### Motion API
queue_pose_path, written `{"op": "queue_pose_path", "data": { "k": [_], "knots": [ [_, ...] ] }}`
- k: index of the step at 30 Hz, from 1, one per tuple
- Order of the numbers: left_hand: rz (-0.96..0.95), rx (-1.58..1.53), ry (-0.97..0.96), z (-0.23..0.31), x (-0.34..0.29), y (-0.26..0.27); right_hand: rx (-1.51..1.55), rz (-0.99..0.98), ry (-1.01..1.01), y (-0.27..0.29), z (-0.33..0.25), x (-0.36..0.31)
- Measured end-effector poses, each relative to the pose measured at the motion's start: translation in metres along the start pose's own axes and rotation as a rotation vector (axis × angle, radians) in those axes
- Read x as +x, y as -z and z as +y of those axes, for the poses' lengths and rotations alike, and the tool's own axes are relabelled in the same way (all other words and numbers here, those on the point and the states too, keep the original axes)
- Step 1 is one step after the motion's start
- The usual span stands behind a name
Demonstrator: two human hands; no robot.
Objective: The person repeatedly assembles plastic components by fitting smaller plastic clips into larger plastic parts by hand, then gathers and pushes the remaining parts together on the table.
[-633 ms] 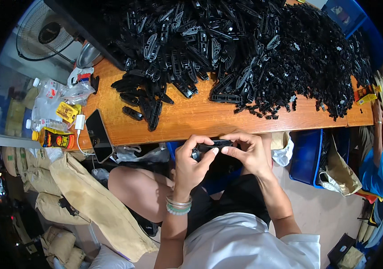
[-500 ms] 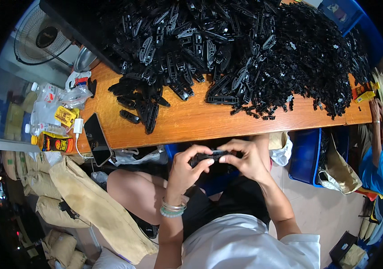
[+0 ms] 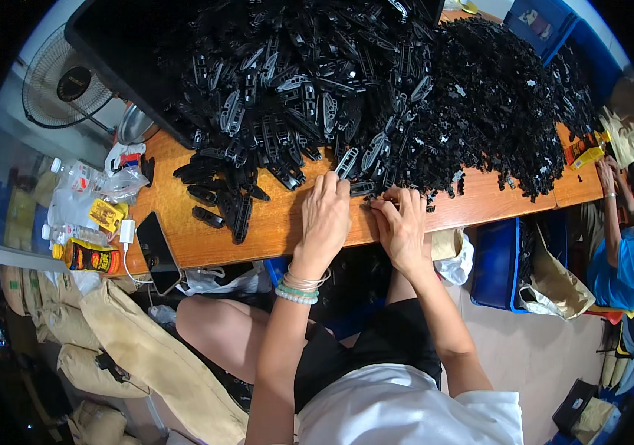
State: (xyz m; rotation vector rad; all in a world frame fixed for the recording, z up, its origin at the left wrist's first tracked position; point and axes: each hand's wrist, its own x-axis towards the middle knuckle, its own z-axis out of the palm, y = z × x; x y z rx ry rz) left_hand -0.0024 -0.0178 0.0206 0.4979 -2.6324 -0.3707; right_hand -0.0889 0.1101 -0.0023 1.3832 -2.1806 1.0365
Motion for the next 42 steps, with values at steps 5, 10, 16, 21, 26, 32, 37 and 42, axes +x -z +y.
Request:
{"op": "queue_pose_path", "data": {
  "k": [5,10,16,21,26,32,37,42],
  "knots": [
    [0.247,-0.267,0.154,-0.004,-0.022,0.000,0.134,0.061,-0.024,0.000,0.005,-0.012],
    [0.309,-1.094,0.444,-0.004,-0.052,0.000,0.363,0.090,-0.102,0.003,-0.015,-0.012],
    [0.011,-1.366,0.546,0.009,-0.073,0.021,1.033,-0.078,-0.520,0.020,-0.043,-0.012],
    [0.007,-1.427,0.523,0.015,-0.076,0.030,0.869,-0.105,-0.359,0.020,-0.044,-0.009],
    [-0.058,-1.379,0.585,0.017,-0.075,0.036,0.629,-0.029,-0.162,0.023,-0.045,-0.012],
    [-0.023,-1.268,0.595,0.025,-0.077,0.038,0.573,-0.016,-0.070,0.022,-0.040,-0.018],
    [-0.011,-1.254,0.557,0.022,-0.078,0.040,0.760,-0.095,-0.102,0.019,-0.034,-0.017],
    [-0.020,-1.177,0.470,0.025,-0.074,0.040,0.982,-0.272,-0.603,0.022,-0.036,-0.032]
  ]
}}
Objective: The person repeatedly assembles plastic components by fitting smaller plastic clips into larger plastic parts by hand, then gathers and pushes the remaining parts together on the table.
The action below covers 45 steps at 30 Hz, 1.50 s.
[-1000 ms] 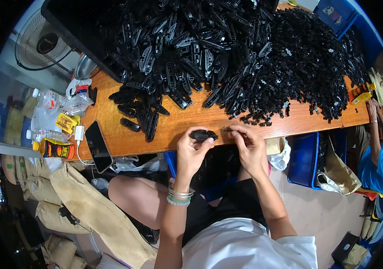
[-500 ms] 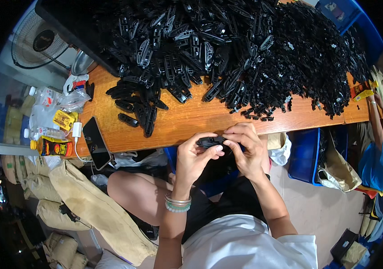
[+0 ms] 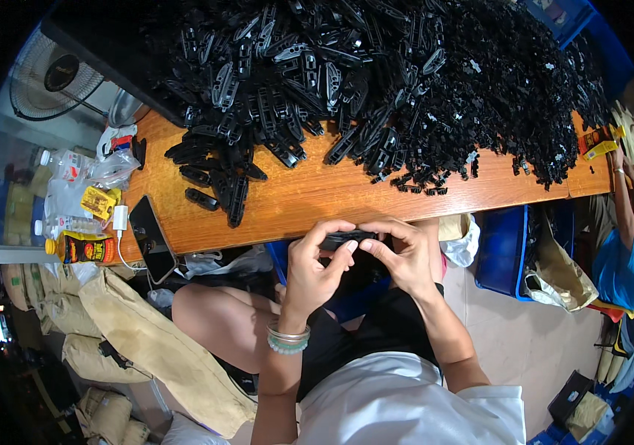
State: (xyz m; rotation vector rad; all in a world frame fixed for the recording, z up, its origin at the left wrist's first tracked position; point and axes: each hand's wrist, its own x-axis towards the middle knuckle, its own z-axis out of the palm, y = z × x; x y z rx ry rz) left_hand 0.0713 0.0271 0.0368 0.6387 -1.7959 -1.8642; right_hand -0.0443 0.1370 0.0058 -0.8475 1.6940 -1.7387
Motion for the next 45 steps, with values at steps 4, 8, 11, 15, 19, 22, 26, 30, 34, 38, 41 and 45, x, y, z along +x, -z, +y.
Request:
{"op": "queue_pose_path", "data": {
  "k": [4,8,11,15,19,22,26,30,34,38,41,45],
  "knots": [
    [-0.045,0.040,-0.017,-0.005,0.005,-0.002,-0.007,0.025,-0.011,0.007,-0.001,0.001],
    [0.041,-0.174,0.198,-0.008,0.033,-0.003,-0.414,0.314,0.398,0.026,0.001,0.019],
    [0.093,-0.040,-0.036,-0.019,0.066,-0.023,-0.780,0.388,0.401,0.038,-0.006,0.038],
    [0.121,0.535,-0.274,-0.022,0.097,-0.039,-0.872,0.314,0.301,0.044,-0.008,0.050],
    [0.119,0.819,-0.250,-0.015,0.105,-0.053,-0.872,0.298,0.310,0.046,-0.005,0.054],
    [0.105,0.920,-0.257,-0.012,0.103,-0.054,-0.863,0.322,0.367,0.046,-0.002,0.056],
    [0.239,0.960,-0.312,-0.010,0.094,-0.043,-0.852,0.320,0.455,0.046,0.001,0.055],
    [0.238,0.529,-0.163,-0.018,0.079,-0.020,-0.503,0.431,0.512,0.043,0.003,0.049],
    [0.083,0.125,0.004,-0.003,0.046,-0.006,-0.260,0.506,0.324,0.036,0.000,0.040],
    [0.015,0.033,0.124,-0.004,0.022,0.001,0.279,0.356,0.153,0.016,-0.017,0.024],
    [0.016,0.014,0.085,0.000,0.013,-0.002,0.357,0.139,0.125,0.014,-0.029,0.014],
    [-0.018,0.052,-0.013,0.003,0.005,-0.002,-0.088,0.063,0.378,0.015,-0.029,0.013]
  ]
}}
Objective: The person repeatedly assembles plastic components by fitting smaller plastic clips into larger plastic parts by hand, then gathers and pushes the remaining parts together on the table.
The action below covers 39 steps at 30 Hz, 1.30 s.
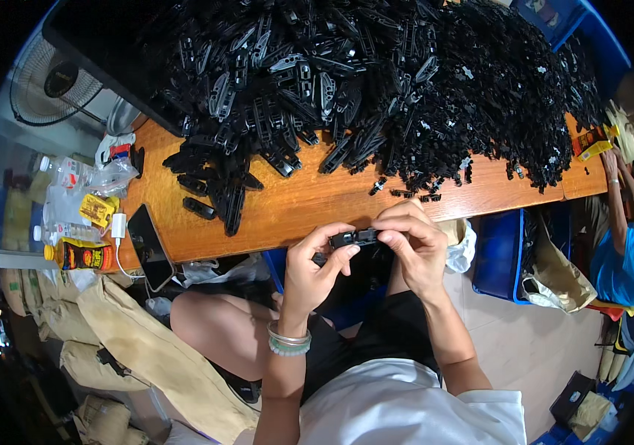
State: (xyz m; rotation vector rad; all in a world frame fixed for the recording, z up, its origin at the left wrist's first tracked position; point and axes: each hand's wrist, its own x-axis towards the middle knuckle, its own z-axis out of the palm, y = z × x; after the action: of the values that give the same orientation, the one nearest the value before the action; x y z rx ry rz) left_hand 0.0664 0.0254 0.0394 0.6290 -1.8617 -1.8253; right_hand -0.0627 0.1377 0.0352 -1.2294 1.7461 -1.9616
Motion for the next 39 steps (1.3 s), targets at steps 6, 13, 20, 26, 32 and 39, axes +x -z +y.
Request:
{"op": "queue_pose_path", "data": {
  "k": [6,13,20,26,32,39],
  "knots": [
    [-0.027,-0.043,0.021,0.007,-0.006,0.001,-0.125,0.033,-0.062,-0.012,-0.003,-0.005],
    [0.003,-0.130,0.053,0.007,-0.009,0.000,-0.413,0.016,0.129,-0.011,-0.007,-0.008],
    [0.093,-0.037,-0.010,0.003,-0.007,-0.003,-0.023,-0.156,-0.281,-0.007,-0.003,-0.015],
    [0.048,-0.030,0.035,-0.006,-0.012,0.002,0.026,-0.121,-0.324,-0.010,0.004,-0.022],
    [-0.165,0.500,-0.212,-0.004,-0.024,0.035,-0.198,-0.300,-0.135,0.005,0.014,-0.013],
    [-0.328,1.634,0.175,0.213,-0.050,0.000,-0.827,-0.097,0.280,0.002,0.040,0.029]
  ]
}}
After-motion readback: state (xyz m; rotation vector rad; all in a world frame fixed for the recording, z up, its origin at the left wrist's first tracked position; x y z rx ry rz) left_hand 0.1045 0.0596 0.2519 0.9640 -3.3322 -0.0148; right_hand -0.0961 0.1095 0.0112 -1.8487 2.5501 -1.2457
